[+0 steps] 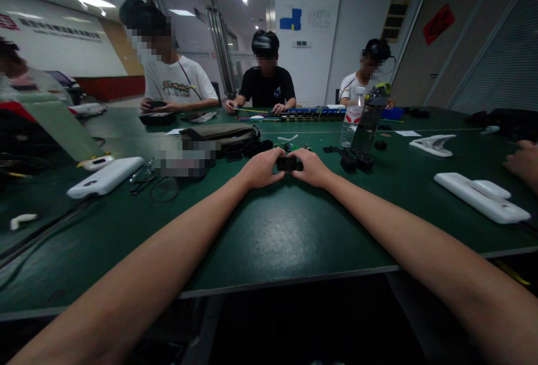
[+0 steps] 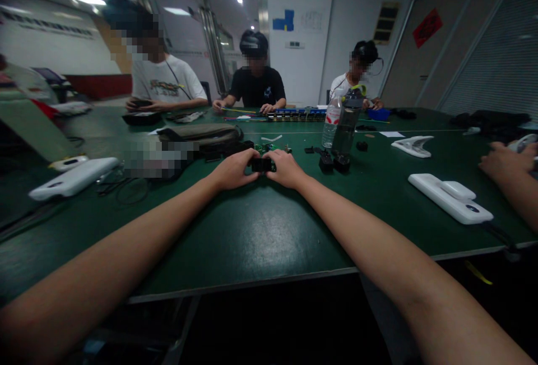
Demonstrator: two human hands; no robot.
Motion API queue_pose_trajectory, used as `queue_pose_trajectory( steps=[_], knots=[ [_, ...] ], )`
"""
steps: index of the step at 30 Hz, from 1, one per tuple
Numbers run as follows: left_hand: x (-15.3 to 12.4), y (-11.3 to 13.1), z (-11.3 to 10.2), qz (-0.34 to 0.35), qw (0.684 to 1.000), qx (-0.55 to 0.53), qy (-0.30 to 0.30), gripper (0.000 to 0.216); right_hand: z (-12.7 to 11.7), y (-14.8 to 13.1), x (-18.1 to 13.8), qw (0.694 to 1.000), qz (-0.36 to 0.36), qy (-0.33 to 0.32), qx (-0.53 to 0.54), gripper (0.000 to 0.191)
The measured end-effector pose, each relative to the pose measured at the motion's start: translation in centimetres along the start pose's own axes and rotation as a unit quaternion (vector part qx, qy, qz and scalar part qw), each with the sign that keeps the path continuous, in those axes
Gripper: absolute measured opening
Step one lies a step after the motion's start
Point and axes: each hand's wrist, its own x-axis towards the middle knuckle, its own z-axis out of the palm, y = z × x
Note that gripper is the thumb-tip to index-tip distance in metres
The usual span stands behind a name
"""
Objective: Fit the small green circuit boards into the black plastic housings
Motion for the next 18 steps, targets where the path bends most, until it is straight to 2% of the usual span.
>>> queue_pose_trajectory(
  steps=[10,18],
  knots=[
    [0.02,-0.33,0.11,0.013,1.000,0.026,-0.003,0.031,0.07,0.04,-0.14,0.999,0.017,-0.039,-0.025,0.047],
    [0.08,-0.38,0.10,-0.005,0.998,0.058,-0.015,0.030,-0.41,-0.47,-0.26,0.996,0.041,-0.071,-0.032,0.048]
  ],
)
